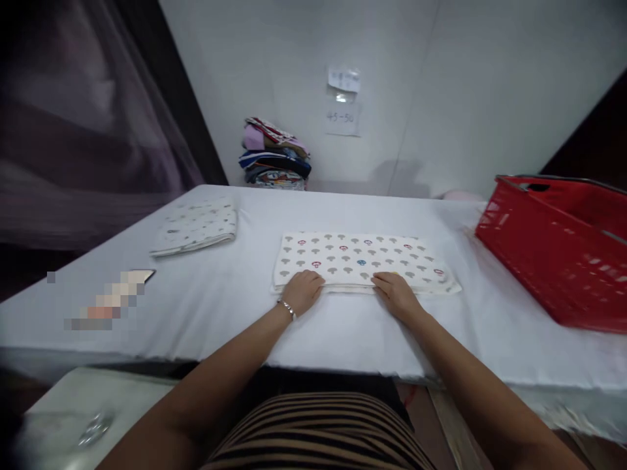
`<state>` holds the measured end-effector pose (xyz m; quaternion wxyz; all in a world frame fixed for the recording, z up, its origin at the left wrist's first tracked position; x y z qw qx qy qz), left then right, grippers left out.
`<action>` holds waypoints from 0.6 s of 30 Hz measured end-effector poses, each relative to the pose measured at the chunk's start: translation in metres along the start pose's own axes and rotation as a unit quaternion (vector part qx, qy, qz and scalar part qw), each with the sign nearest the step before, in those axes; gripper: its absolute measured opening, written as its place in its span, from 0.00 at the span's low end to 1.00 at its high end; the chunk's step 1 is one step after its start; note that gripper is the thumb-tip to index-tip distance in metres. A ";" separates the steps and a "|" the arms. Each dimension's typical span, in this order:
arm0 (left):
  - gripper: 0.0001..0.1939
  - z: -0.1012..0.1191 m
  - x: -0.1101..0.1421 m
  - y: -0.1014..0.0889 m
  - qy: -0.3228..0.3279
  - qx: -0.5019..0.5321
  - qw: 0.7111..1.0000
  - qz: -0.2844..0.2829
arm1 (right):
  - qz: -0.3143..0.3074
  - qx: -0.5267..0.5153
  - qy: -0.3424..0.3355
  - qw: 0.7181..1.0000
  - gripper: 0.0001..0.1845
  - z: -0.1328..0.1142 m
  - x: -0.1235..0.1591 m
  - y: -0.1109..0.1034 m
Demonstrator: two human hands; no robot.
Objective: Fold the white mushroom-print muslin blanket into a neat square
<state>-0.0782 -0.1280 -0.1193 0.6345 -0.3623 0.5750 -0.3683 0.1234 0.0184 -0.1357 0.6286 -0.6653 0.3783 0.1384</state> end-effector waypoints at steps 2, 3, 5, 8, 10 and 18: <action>0.09 0.001 0.001 0.000 -0.007 0.000 1.000 -0.006 | -0.015 0.009 -0.001 1.000 0.20 -0.006 -0.002 0.001; 0.09 0.002 0.001 0.001 -0.010 0.000 1.000 -0.006 | -0.024 0.013 -0.005 1.000 0.21 -0.012 -0.005 0.003; 0.09 0.002 0.003 0.002 -0.012 -0.001 1.000 0.001 | -0.047 0.012 -0.021 0.999 0.25 -0.027 -0.013 0.013; 0.09 -0.005 0.011 0.001 -0.025 -0.009 0.999 0.021 | -0.088 -0.002 -0.057 0.995 0.27 -0.054 -0.022 0.035; 0.10 -0.016 0.023 -0.006 -0.050 -0.015 0.998 0.031 | -0.100 0.000 -0.074 0.992 0.27 -0.067 -0.023 0.048; 0.11 -0.091 0.096 -0.052 -0.288 -0.028 0.950 0.115 | -0.088 -0.001 -0.080 0.993 0.26 -0.075 -0.025 0.053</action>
Point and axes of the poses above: each hand's wrist, its own x-axis away from the middle knuckle, its own y-axis out of the palm, z = x × y, the point moved 5 cm from there along -x, towards the middle knuckle, and after that the axes turned 15 degrees about z, right-handed, at the moved point
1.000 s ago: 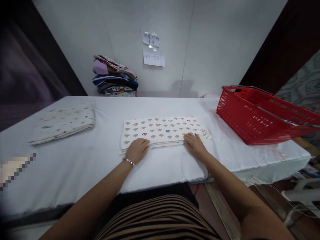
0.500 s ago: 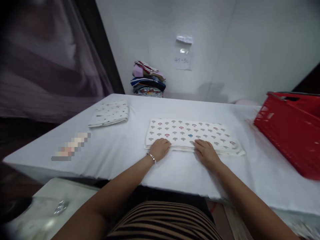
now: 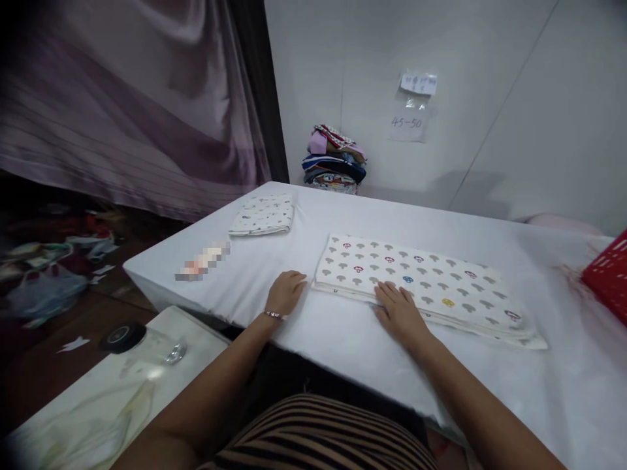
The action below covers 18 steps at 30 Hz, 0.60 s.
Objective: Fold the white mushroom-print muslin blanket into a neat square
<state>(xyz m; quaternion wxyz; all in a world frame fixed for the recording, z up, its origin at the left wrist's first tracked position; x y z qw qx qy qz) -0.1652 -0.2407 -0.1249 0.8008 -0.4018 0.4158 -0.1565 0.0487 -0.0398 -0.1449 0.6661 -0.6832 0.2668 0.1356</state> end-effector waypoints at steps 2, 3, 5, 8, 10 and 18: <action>0.10 -0.010 0.003 -0.002 -0.060 0.020 0.998 0.007 | 0.018 -0.026 -0.013 0.999 0.23 -0.012 -0.015 -0.001; 0.10 -0.010 0.004 -0.001 -0.074 0.031 0.997 0.003 | 0.028 -0.045 -0.025 0.998 0.22 -0.022 -0.024 0.000; 0.09 -0.004 0.004 0.002 -0.088 0.039 0.995 -0.015 | 0.038 -0.084 -0.051 0.994 0.19 -0.044 -0.046 0.005; 0.11 0.006 0.003 0.007 -0.107 0.012 0.993 -0.041 | 0.015 -0.110 -0.069 0.991 0.16 -0.077 -0.076 0.021; 0.12 0.011 0.002 0.009 -0.106 -0.009 0.993 -0.053 | -0.010 -0.098 -0.064 0.993 0.14 -0.092 -0.090 0.032; 0.08 0.010 0.004 0.015 -0.103 0.018 0.994 -0.041 | -0.036 -0.059 -0.040 0.997 0.13 -0.104 -0.109 0.048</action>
Point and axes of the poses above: each hand's wrist, its own x-axis away from the middle knuckle, its own y-axis out of the palm, z = x × y, the point moved 5 cm from there along -x, towards the middle knuckle, and after that the axes turned 15 degrees about z, right-handed, at the moved point
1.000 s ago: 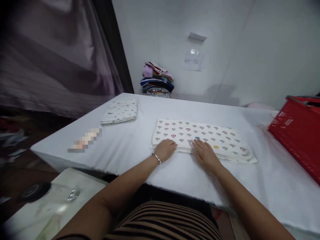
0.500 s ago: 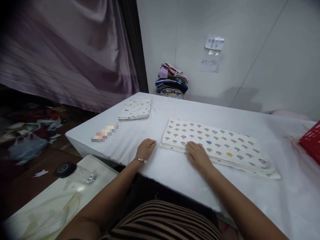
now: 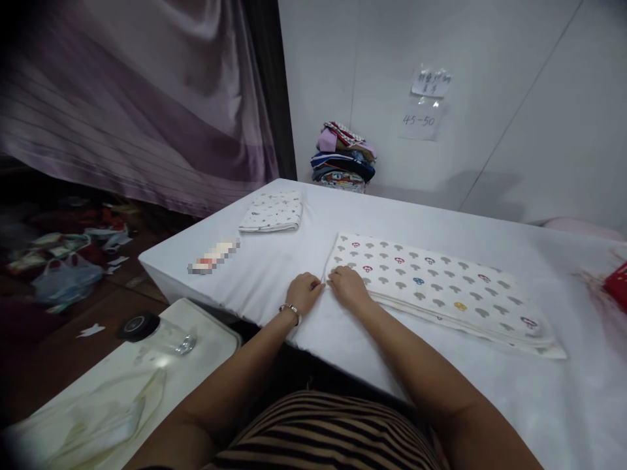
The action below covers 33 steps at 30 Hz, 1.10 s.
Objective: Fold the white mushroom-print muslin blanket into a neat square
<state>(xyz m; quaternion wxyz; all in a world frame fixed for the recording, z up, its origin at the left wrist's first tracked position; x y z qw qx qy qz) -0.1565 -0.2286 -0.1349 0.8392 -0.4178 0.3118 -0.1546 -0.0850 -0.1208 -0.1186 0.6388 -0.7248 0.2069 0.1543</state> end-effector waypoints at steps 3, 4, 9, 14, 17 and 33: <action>0.09 -0.001 0.000 0.000 0.000 0.010 1.000 0.007 | 0.019 0.014 0.033 0.999 0.15 0.001 0.000 0.003; 0.09 -0.001 0.001 0.000 -0.001 0.012 1.000 0.007 | 0.023 0.017 0.038 0.999 0.15 0.000 0.000 0.004; 0.09 -0.001 0.002 0.000 -0.008 0.018 1.000 0.002 | 0.034 0.012 0.031 0.999 0.14 -0.005 0.002 0.011; 0.08 -0.003 0.002 -0.002 -0.015 0.035 0.999 0.020 | 0.045 0.016 -0.002 0.999 0.11 -0.011 0.006 0.013; 0.06 -0.005 0.000 -0.004 -0.046 0.079 0.994 0.057 | 0.070 0.018 -0.015 0.997 0.11 -0.013 0.009 0.015; 0.11 0.001 -0.011 -0.003 0.032 0.071 0.997 -0.004 | 0.088 -0.065 0.044 0.993 0.18 0.078 0.101 -0.065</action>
Point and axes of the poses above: each hand's wrist, its own x-axis away from the middle knuckle, its own y-axis out of the palm, z = x × y, the point moved 5 cm from there along -x, towards the middle knuckle, and after that the axes turned 15 degrees about z, right-handed, at the moved point
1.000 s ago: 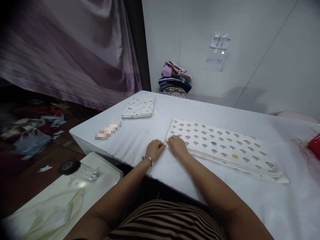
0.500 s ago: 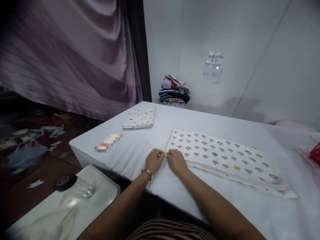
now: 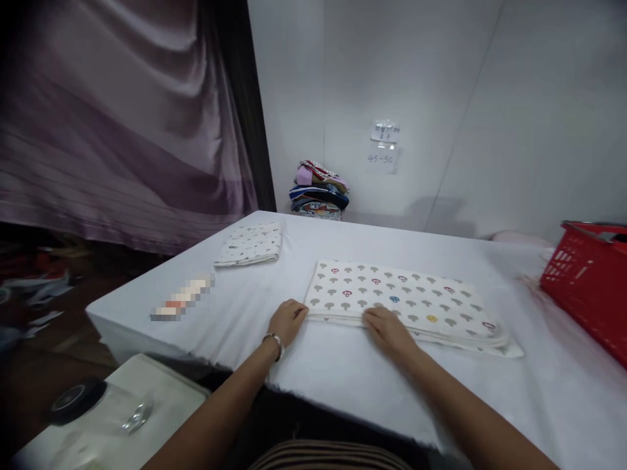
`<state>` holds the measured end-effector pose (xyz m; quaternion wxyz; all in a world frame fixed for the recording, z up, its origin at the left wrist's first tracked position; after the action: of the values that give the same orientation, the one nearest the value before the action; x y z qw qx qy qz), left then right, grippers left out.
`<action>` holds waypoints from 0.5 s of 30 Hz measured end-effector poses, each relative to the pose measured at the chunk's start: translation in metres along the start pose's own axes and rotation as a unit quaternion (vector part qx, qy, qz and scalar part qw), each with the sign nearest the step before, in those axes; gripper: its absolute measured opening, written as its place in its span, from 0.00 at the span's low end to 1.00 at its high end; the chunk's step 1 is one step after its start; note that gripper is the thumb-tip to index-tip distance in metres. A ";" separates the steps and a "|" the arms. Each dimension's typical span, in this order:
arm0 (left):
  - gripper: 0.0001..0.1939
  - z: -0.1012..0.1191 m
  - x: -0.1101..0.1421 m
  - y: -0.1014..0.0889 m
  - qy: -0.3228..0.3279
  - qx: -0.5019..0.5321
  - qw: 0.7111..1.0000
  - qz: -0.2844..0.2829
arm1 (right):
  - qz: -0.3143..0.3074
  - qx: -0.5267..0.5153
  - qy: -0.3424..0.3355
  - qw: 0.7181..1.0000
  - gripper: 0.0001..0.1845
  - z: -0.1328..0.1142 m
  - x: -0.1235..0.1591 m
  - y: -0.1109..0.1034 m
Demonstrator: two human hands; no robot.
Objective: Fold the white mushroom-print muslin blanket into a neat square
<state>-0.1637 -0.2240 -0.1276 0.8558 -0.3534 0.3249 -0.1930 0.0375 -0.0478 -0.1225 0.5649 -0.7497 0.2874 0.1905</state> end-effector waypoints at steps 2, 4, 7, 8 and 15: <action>0.11 0.000 -0.002 0.001 0.007 0.000 1.000 -0.002 | 0.024 0.033 0.055 0.998 0.19 0.045 0.032 -0.035; 0.12 -0.002 -0.005 0.004 0.012 -0.001 1.000 -0.010 | 0.046 0.072 0.126 0.988 0.20 0.088 0.068 -0.071; 0.14 -0.007 -0.008 0.008 0.017 -0.008 1.000 -0.025 | 0.077 0.133 0.222 0.963 0.23 0.133 0.118 -0.119; 0.15 -0.008 -0.010 0.009 0.020 -0.011 0.999 -0.028 | 0.083 0.148 0.243 0.955 0.24 0.140 0.129 -0.130; 0.14 0.009 -0.035 0.009 0.018 -0.103 0.992 -0.066 | 0.085 0.221 0.252 0.938 0.25 0.138 0.118 -0.141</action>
<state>-0.1822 -0.1943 -0.1144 0.7946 -0.4566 0.3339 -0.2207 0.2235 0.0870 -0.1305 0.6073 -0.6018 0.5180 -0.0252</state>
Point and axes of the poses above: each hand's wrist, its own x-axis away from the middle knuckle, its own y-axis out of the palm, z = x × y, the point moved 5 cm from there along -x, towards the middle knuckle, and after that the axes turned 15 degrees about z, right-handed, at the moved point
